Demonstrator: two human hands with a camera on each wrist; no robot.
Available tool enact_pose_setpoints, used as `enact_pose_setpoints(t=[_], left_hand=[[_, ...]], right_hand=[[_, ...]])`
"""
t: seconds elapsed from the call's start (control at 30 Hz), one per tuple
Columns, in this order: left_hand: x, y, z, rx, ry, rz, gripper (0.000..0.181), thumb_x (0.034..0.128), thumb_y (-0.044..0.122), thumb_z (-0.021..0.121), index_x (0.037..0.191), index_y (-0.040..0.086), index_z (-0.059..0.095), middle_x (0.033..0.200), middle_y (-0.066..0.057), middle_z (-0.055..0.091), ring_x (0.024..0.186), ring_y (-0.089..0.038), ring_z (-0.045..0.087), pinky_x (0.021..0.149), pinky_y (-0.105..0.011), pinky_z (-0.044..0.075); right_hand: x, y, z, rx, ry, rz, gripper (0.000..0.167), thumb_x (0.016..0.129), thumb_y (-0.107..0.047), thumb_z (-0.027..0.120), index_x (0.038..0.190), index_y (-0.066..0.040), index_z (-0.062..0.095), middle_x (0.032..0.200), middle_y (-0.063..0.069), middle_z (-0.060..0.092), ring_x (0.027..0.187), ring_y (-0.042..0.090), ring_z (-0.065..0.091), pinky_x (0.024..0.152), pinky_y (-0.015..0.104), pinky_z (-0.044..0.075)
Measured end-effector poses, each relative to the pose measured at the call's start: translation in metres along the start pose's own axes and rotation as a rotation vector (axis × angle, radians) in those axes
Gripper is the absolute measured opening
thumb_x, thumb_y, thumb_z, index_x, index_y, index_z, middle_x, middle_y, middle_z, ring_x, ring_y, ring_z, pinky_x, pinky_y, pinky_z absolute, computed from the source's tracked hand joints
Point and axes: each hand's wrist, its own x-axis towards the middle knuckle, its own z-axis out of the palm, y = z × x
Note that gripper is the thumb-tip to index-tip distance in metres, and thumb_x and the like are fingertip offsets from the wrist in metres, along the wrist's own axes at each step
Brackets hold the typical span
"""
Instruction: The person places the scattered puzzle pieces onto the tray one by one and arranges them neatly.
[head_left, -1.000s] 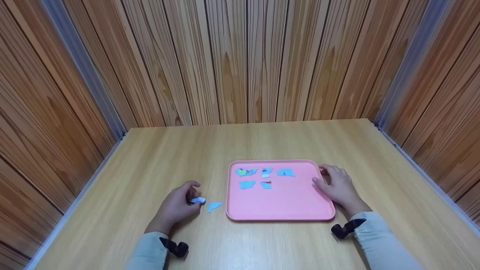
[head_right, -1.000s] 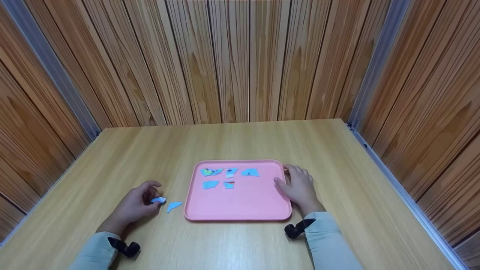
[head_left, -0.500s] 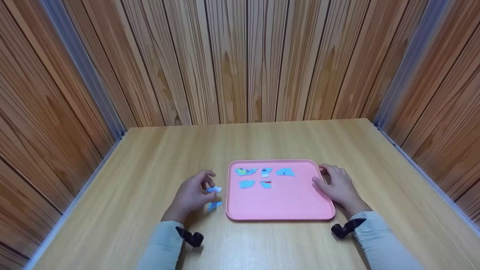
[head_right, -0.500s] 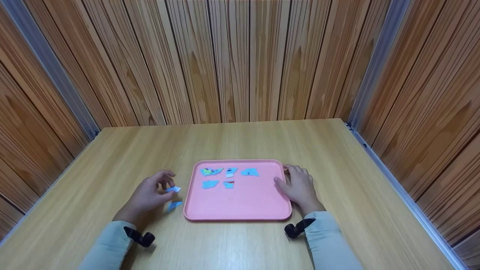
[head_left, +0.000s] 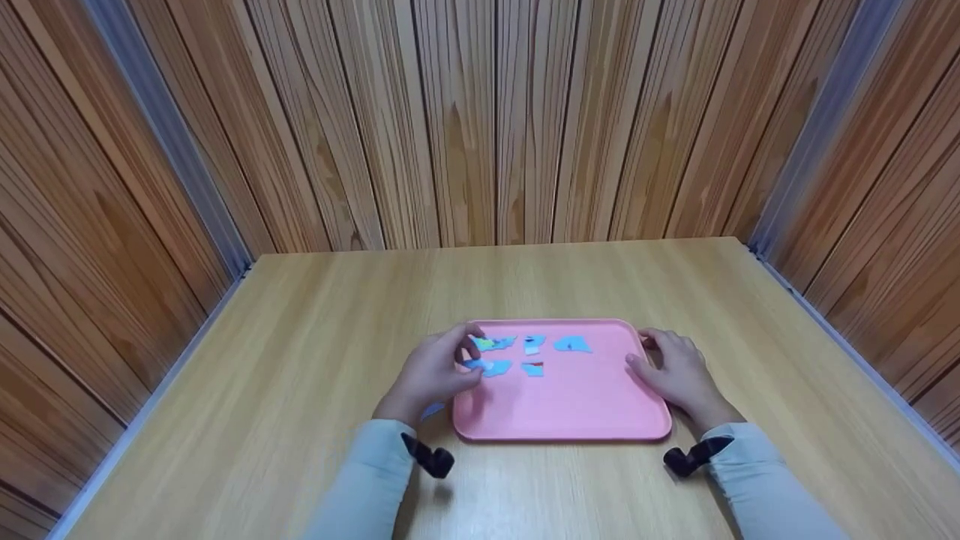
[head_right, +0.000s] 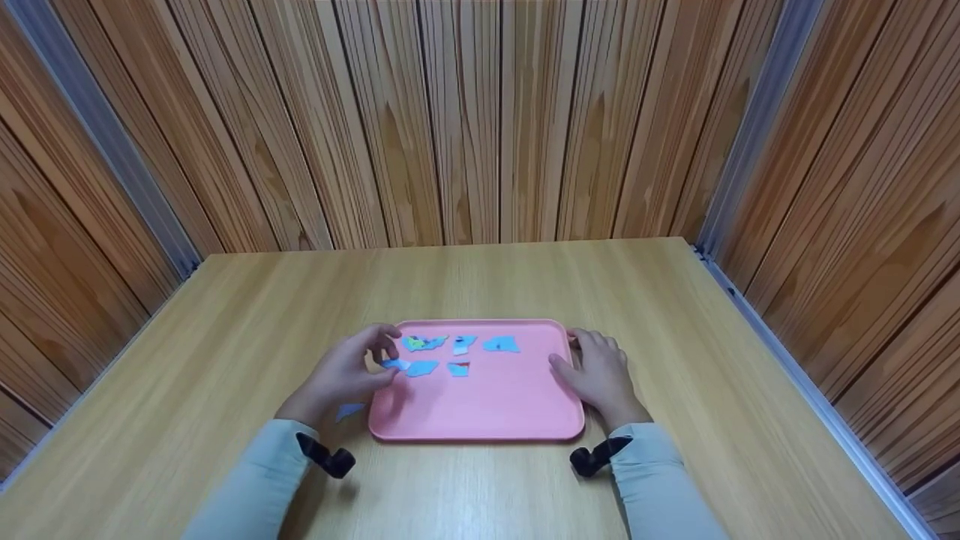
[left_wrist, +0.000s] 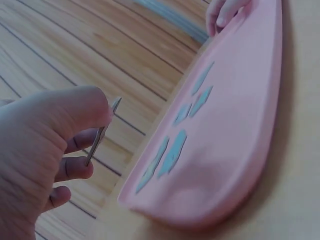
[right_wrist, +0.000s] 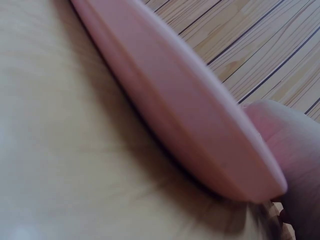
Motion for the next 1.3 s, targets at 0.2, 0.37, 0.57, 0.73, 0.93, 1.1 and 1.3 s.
enact_pose_setpoints(t=[0.2, 0.37, 0.57, 0.73, 0.93, 1.1, 1.3], left_hand=[[0.012, 0.017, 0.018, 0.077, -0.004, 0.018, 0.05, 0.0864, 0.024, 0.08, 0.131, 0.027, 0.059, 0.099, 0.013, 0.061, 0.099, -0.016, 0.055, 0.086, -0.034, 0.051], [0.021, 0.027, 0.034, 0.115, 0.017, 0.07, 0.048, 0.0855, 0.023, 0.081, 0.129, 0.024, 0.06, 0.096, 0.014, 0.062, 0.094, -0.014, 0.056, 0.084, -0.032, 0.049], [0.031, 0.034, 0.053, 0.054, 0.006, 0.106, 0.048, 0.0854, 0.02, 0.08, 0.13, 0.02, 0.061, 0.093, 0.014, 0.062, 0.086, -0.012, 0.058, 0.08, -0.03, 0.05], [0.04, 0.043, 0.067, 0.042, -0.03, 0.12, 0.048, 0.0849, 0.02, 0.079, 0.129, 0.023, 0.06, 0.092, 0.015, 0.063, 0.081, -0.008, 0.059, 0.086, -0.032, 0.048], [0.052, 0.048, 0.09, 0.064, -0.072, 0.138, 0.047, 0.0858, 0.021, 0.079, 0.129, 0.021, 0.061, 0.091, 0.017, 0.063, 0.08, -0.006, 0.058, 0.093, -0.034, 0.046], [0.058, 0.048, 0.108, 0.12, -0.062, 0.131, 0.045, 0.0872, 0.027, 0.08, 0.128, 0.023, 0.062, 0.086, 0.02, 0.061, 0.078, -0.004, 0.057, 0.111, -0.04, 0.034], [0.06, 0.045, 0.121, 0.194, -0.044, 0.154, 0.043, 0.0883, 0.023, 0.078, 0.128, 0.025, 0.061, 0.083, 0.02, 0.061, 0.08, -0.002, 0.057, 0.116, -0.044, 0.021]], right_hand=[[0.0, 0.002, 0.0, 0.004, -0.004, 0.001, 0.066, 0.096, -0.046, 0.065, 0.142, -0.002, 0.049, 0.135, 0.023, 0.055, 0.127, 0.043, 0.042, 0.107, 0.062, 0.025], [0.0, 0.002, 0.001, 0.008, -0.011, -0.001, 0.068, 0.096, -0.048, 0.063, 0.143, -0.001, 0.049, 0.136, 0.023, 0.054, 0.128, 0.043, 0.041, 0.107, 0.062, 0.024], [-0.001, 0.002, 0.002, 0.009, -0.019, 0.0, 0.07, 0.096, -0.049, 0.063, 0.144, 0.0, 0.048, 0.137, 0.024, 0.053, 0.13, 0.044, 0.04, 0.108, 0.062, 0.024], [0.0, 0.0, 0.0, 0.005, -0.005, 0.0, 0.066, 0.096, -0.046, 0.065, 0.142, -0.001, 0.049, 0.136, 0.023, 0.054, 0.128, 0.042, 0.042, 0.107, 0.061, 0.025], [0.0, 0.001, 0.0, -0.001, -0.006, 0.003, 0.067, 0.096, -0.047, 0.064, 0.143, -0.001, 0.049, 0.137, 0.024, 0.053, 0.128, 0.043, 0.041, 0.107, 0.061, 0.025], [0.001, 0.0, -0.001, 0.003, -0.009, 0.007, 0.069, 0.096, -0.049, 0.063, 0.144, -0.001, 0.048, 0.137, 0.024, 0.053, 0.128, 0.042, 0.042, 0.107, 0.062, 0.025], [0.0, 0.001, 0.0, 0.011, -0.027, 0.025, 0.072, 0.096, -0.053, 0.062, 0.145, -0.002, 0.047, 0.139, 0.023, 0.052, 0.13, 0.042, 0.04, 0.108, 0.062, 0.025]])
